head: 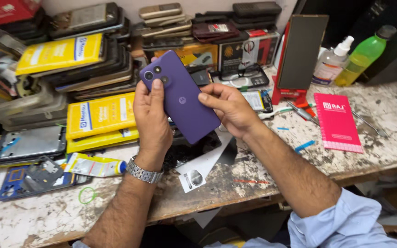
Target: The person repairs a smartphone by first using a screwdriver to remove screws from the back of the device. They then apply adhesive from a tube along the edges of the phone's frame. Finally, they attach a purple back cover to the phone, pressing it into place to complete the assembly.
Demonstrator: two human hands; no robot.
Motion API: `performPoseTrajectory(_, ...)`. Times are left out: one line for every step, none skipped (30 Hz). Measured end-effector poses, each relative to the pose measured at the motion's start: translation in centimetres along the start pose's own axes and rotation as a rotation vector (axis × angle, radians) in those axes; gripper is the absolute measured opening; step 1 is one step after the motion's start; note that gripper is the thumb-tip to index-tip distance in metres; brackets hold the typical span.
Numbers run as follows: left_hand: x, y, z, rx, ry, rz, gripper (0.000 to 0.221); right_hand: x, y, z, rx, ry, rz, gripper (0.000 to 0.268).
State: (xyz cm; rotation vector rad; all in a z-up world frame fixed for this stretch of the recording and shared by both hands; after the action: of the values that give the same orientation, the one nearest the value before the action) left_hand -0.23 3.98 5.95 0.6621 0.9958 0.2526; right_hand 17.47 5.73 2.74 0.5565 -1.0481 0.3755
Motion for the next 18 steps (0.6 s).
performPoseTrajectory(0.1,0.1,-0.1,-0.002,0.017,0.003,0.03,0.0,0.0,-0.2,-0.005,-0.023,-0.026,0.015)
performPoseTrajectory(0.2,0.1,0.0,-0.003,0.034,0.006,0.029,0.0,0.0,-0.4,-0.01,-0.047,-0.053,0.012)
performPoseTrajectory(0.2,0.1,0.1,-0.005,0.051,0.011,0.029,0.0,0.1,-0.6,-0.014,-0.071,-0.08,0.009)
performPoseTrajectory(0.2,0.0,0.2,0.001,0.048,0.005,0.03,0.0,0.0,-0.9,-0.028,-0.08,-0.088,0.009)
performPoseTrajectory(0.2,-0.1,0.3,0.007,0.046,-0.002,0.03,-0.1,-0.1,-1.0,-0.043,-0.087,-0.097,0.008)
performPoseTrajectory(0.0,0.0,0.5,0.014,0.043,-0.01,0.031,-0.1,-0.1,-1.2,-0.059,-0.094,-0.106,0.008)
performPoseTrajectory(0.0,0.1,0.6,0.029,0.052,-0.042,0.032,0.0,-0.1,-1.3,-0.055,-0.095,-0.118,0.008)
performPoseTrajectory(-0.1,0.2,0.6,0.044,0.061,-0.074,0.033,0.1,0.0,-1.3,-0.051,-0.097,-0.13,0.009)
performPoseTrajectory(-0.1,0.1,0.7,0.057,0.068,-0.113,0.034,0.1,-0.1,-1.3,-0.052,-0.095,-0.138,0.01)
performPoseTrajectory(-0.1,0.2,0.7,0.067,0.081,-0.121,0.036,0.1,-0.1,-1.3,-0.064,-0.11,-0.13,0.01)
performPoseTrajectory(0.1,0.3,0.7,0.072,0.088,-0.135,0.039,0.2,-0.1,-1.5,-0.08,-0.124,-0.114,0.011)
performPoseTrajectory(0.3,0.3,0.6,0.077,0.096,-0.149,0.042,0.3,0.0,-1.5,-0.097,-0.137,-0.098,0.011)
performPoseTrajectory(0.4,0.2,0.4,0.068,0.079,-0.137,0.042,0.3,0.0,-1.4,-0.073,-0.11,-0.079,0.012)
performPoseTrajectory(0.5,0.1,0.1,0.059,0.063,-0.126,0.041,0.3,0.0,-1.2,-0.049,-0.082,-0.061,0.013)
performPoseTrajectory(0.5,0.3,0.0,0.056,0.05,-0.107,0.041,0.6,0.1,-0.9,-0.021,-0.058,-0.052,0.014)
performPoseTrajectory(0.6,0.1,-0.1,0.036,0.034,-0.092,0.044,0.7,-0.3,-0.8,-0.034,-0.048,-0.022,0.016)
performPoseTrajectory(0.4,0.3,-0.2,0.02,0.026,-0.067,0.047,1.0,-0.3,-0.6,-0.037,-0.038,-0.002,0.018)
performPoseTrajectory(0.1,0.5,-0.4,0.004,0.018,-0.042,0.05,1.2,-0.1,-0.5,-0.04,-0.029,0.019,0.021)
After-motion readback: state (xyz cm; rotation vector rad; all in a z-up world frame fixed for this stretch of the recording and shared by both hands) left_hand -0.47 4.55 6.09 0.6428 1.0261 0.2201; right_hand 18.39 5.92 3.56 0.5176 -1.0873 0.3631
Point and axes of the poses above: each hand's wrist, its own y-axis towards the middle knuckle, its own z-axis out of the palm, x = y × z, the point moved 6 cm from there along y, towards the middle knuckle, and after that the axes turned 14 degrees about x, right-handed, at the moved point
